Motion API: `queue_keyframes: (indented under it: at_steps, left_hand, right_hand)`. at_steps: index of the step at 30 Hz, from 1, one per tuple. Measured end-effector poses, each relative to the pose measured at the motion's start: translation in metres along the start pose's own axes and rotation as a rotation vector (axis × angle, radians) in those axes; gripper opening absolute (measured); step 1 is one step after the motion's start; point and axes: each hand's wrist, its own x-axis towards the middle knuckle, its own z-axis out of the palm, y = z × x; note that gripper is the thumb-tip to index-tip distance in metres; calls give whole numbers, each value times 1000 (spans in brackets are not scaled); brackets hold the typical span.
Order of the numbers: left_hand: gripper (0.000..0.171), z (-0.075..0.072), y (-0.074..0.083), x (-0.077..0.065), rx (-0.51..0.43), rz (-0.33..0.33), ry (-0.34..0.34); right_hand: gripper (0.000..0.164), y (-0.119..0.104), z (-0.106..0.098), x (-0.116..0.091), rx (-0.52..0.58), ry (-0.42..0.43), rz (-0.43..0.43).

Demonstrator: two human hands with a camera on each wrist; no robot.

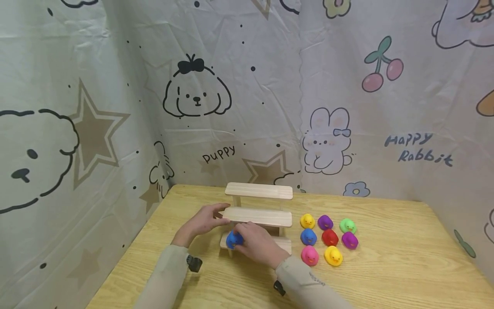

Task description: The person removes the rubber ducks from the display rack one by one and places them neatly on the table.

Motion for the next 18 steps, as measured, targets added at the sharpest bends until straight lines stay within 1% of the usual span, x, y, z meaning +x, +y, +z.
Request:
queue_keyframes:
  at_steps: [5,10,18]
  left_hand:
    - [58,0,-1,0,2,-2,0]
    - [57,1,-1,-1,-3,-6,1]
    - [58,2,-1,1,-3,-34,2]
  right_hand:
    - [31,1,2,0,-3,29,-19]
    - [30,0,1,-2,-2,35,-25]
    - [31,1,-4,-11,8,81,-54]
